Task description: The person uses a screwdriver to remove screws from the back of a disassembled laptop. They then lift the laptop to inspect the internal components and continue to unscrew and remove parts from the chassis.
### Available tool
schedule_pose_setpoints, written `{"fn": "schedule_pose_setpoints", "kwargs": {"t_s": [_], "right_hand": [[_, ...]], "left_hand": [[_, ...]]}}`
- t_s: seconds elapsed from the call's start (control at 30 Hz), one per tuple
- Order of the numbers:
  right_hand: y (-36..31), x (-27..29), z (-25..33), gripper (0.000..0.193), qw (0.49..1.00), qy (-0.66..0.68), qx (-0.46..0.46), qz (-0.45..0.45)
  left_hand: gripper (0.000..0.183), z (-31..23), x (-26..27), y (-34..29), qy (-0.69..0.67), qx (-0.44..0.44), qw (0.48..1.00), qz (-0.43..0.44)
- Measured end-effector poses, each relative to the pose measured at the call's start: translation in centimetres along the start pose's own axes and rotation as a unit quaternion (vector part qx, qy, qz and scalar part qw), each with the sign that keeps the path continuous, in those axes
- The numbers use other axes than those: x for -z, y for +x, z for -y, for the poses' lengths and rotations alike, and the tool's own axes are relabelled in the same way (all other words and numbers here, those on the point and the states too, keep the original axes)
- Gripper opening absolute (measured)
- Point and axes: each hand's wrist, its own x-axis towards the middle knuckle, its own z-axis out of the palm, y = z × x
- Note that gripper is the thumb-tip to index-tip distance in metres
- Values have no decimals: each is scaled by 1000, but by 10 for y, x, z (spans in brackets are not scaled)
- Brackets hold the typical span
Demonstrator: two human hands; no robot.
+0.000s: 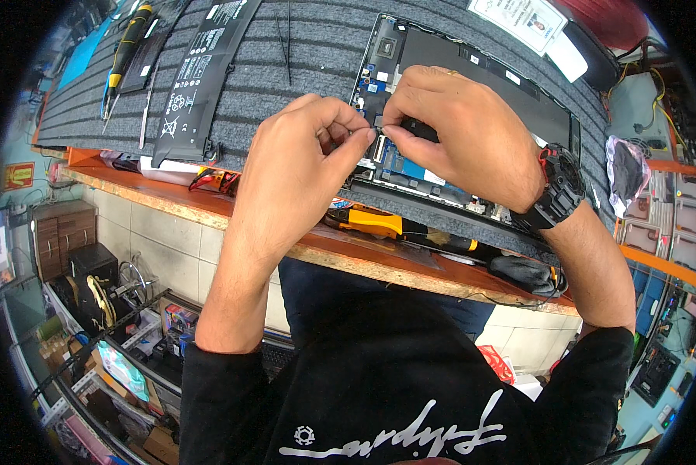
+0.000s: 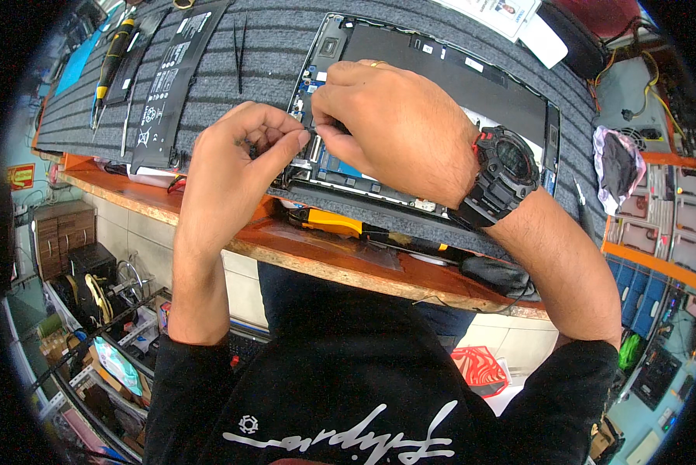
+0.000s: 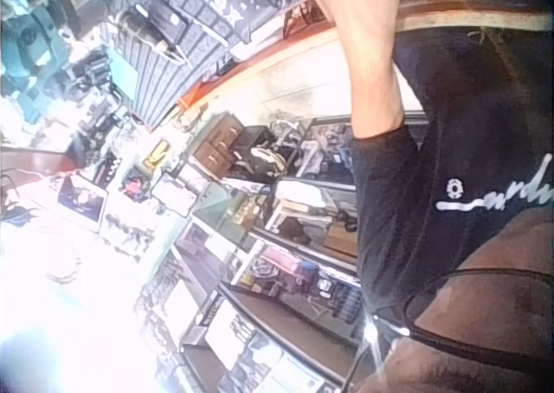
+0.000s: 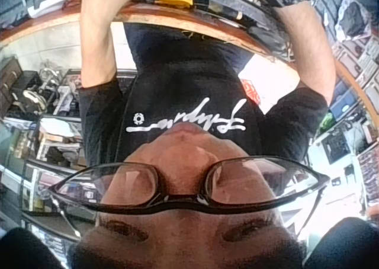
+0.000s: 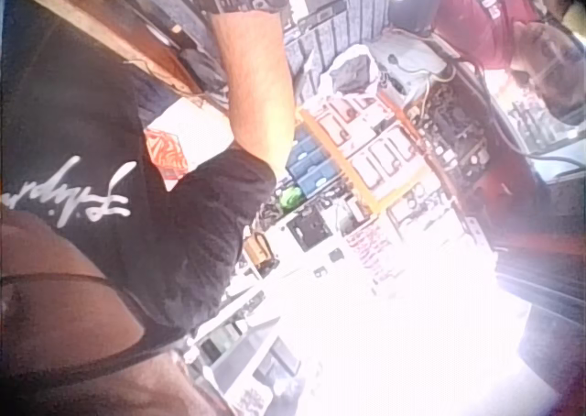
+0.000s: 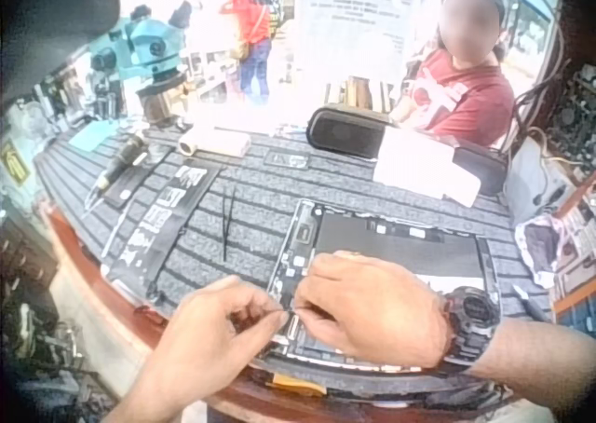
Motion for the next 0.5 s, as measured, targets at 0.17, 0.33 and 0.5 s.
{"fn": "schedule_pose_setpoints", "kwargs": {"t_s": [0.17, 0.33, 0.5], "right_hand": [[1, 1, 0, 10, 1000, 0, 2, 4], [1, -2, -1, 15, 1000, 24, 11, -14], [1, -3, -2, 27, 998, 21, 56, 2]], "left_hand": [[14, 1, -2, -2, -16, 18, 1000, -10], [12, -4, 7, -19, 27, -5, 1000, -13], [12, 0, 4, -24, -2, -1, 1000, -17]]}}
